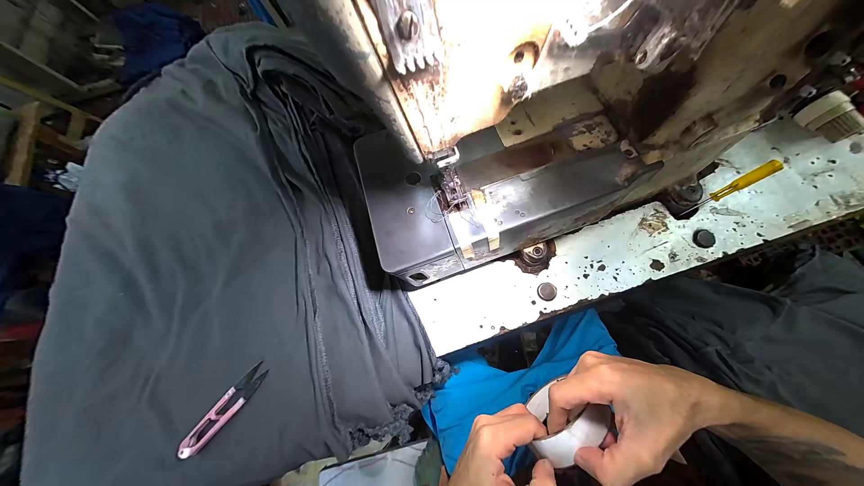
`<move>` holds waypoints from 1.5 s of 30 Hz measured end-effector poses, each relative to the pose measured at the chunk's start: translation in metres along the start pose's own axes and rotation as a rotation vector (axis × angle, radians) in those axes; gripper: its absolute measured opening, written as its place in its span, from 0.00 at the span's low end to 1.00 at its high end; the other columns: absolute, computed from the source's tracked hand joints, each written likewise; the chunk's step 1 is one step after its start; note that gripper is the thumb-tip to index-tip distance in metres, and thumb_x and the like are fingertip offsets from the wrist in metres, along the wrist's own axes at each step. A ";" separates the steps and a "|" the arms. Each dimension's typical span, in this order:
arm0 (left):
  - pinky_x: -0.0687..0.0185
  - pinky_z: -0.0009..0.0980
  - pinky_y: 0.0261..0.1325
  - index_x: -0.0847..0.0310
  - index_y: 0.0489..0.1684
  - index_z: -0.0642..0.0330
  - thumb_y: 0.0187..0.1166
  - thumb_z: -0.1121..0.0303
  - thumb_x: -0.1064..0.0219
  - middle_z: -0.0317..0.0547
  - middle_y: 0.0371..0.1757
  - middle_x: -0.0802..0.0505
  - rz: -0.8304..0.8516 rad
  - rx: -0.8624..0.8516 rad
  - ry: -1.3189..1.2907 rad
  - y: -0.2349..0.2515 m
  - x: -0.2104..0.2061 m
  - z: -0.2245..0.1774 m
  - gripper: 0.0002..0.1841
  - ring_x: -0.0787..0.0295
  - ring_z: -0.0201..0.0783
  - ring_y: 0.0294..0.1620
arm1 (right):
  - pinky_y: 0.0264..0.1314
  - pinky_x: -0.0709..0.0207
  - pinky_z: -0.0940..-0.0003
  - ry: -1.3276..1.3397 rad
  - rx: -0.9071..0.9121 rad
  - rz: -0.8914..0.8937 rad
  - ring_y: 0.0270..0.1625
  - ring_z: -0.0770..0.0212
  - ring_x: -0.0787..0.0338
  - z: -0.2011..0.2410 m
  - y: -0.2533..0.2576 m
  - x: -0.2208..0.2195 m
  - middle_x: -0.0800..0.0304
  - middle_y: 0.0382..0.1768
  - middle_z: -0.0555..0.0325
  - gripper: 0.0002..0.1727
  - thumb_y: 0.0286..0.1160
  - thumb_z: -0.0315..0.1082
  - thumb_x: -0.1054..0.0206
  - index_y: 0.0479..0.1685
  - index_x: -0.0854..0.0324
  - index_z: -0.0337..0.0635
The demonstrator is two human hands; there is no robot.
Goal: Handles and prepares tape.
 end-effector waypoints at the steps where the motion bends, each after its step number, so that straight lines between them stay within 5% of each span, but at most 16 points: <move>1: 0.18 0.20 0.47 0.17 0.30 0.73 0.70 0.75 0.36 0.52 0.34 0.09 -0.015 0.001 -0.005 -0.001 0.001 0.001 0.07 0.12 0.29 0.42 | 0.20 0.35 0.86 -0.010 -0.006 -0.007 0.20 0.80 0.22 0.000 0.000 0.001 0.17 0.18 0.57 0.09 0.60 0.31 0.29 0.32 0.15 0.33; 4: 0.19 0.32 0.74 0.17 0.56 0.76 0.77 0.71 0.35 0.59 0.62 0.09 -0.154 0.019 0.075 -0.009 0.006 0.001 0.16 0.14 0.37 0.70 | 0.23 0.29 0.85 -0.104 -0.031 -0.090 0.23 0.79 0.18 0.000 -0.003 0.003 0.12 0.22 0.57 0.10 0.63 0.34 0.30 0.36 0.14 0.35; 6: 0.23 0.36 0.80 0.23 0.70 0.76 0.78 0.64 0.31 0.63 0.74 0.16 -0.342 0.043 0.248 -0.017 0.013 -0.002 0.27 0.21 0.40 0.79 | 0.22 0.31 0.81 -0.218 -0.042 -0.178 0.22 0.76 0.19 -0.001 -0.006 0.001 0.15 0.20 0.58 0.10 0.66 0.36 0.31 0.38 0.14 0.38; 11: 0.19 0.21 0.66 0.07 0.47 0.65 0.73 0.68 0.24 0.46 0.51 0.04 -0.639 0.035 0.444 -0.025 0.009 -0.007 0.11 0.11 0.28 0.60 | 0.24 0.27 0.80 -0.462 -0.012 -0.349 0.22 0.72 0.19 -0.001 -0.006 -0.007 0.16 0.20 0.59 0.09 0.69 0.36 0.33 0.38 0.14 0.40; 14: 0.16 0.21 0.64 0.04 0.40 0.63 0.73 0.71 0.25 0.43 0.48 0.02 -0.674 0.017 0.409 -0.023 0.012 -0.003 0.06 0.09 0.28 0.57 | 0.23 0.27 0.78 -0.575 0.013 -0.370 0.20 0.69 0.19 0.000 -0.005 -0.012 0.17 0.19 0.58 0.09 0.71 0.35 0.34 0.39 0.14 0.38; 19: 0.18 0.19 0.62 0.06 0.35 0.64 0.75 0.71 0.29 0.42 0.42 0.02 -0.627 -0.012 0.531 -0.014 0.016 -0.003 0.07 0.08 0.27 0.52 | 0.21 0.30 0.73 -0.783 0.065 -0.353 0.17 0.65 0.22 0.004 -0.002 -0.018 0.21 0.14 0.61 0.08 0.67 0.34 0.35 0.34 0.14 0.40; 26: 0.21 0.22 0.55 0.19 0.29 0.57 0.77 0.66 0.40 0.42 0.33 0.10 -0.549 -0.155 0.925 -0.004 0.010 -0.001 0.09 0.13 0.35 0.44 | 0.23 0.28 0.74 -0.701 0.088 -0.327 0.19 0.65 0.20 0.001 -0.003 -0.017 0.19 0.17 0.59 0.08 0.69 0.34 0.35 0.36 0.13 0.39; 32: 0.22 0.17 0.47 0.20 0.28 0.59 0.73 0.69 0.39 0.41 0.31 0.12 -0.565 -0.109 0.654 -0.010 0.013 0.010 0.06 0.15 0.28 0.40 | 0.27 0.24 0.76 -0.534 0.072 -0.304 0.22 0.67 0.17 -0.003 -0.007 -0.013 0.14 0.21 0.57 0.10 0.69 0.34 0.34 0.40 0.12 0.38; 39: 0.16 0.27 0.67 0.11 0.51 0.65 0.81 0.59 0.30 0.45 0.52 0.04 -0.615 -0.044 0.389 -0.022 0.018 0.011 0.16 0.09 0.30 0.59 | 0.28 0.25 0.79 -0.485 0.017 -0.336 0.24 0.71 0.17 -0.005 -0.005 -0.005 0.13 0.22 0.57 0.10 0.69 0.35 0.33 0.40 0.12 0.37; 45: 0.17 0.22 0.65 0.06 0.35 0.61 0.77 0.68 0.30 0.42 0.44 0.02 -0.746 -0.110 0.532 -0.017 0.014 0.009 0.08 0.08 0.29 0.55 | 0.27 0.23 0.74 -0.639 0.016 -0.369 0.23 0.66 0.15 -0.003 -0.003 -0.014 0.13 0.22 0.56 0.12 0.68 0.35 0.34 0.40 0.10 0.37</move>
Point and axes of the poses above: each hand's wrist, its own y-axis towards the middle knuckle, its own x-axis out of the back of the hand, z = x × y, the point moved 6 cm from there along y, towards the middle knuckle
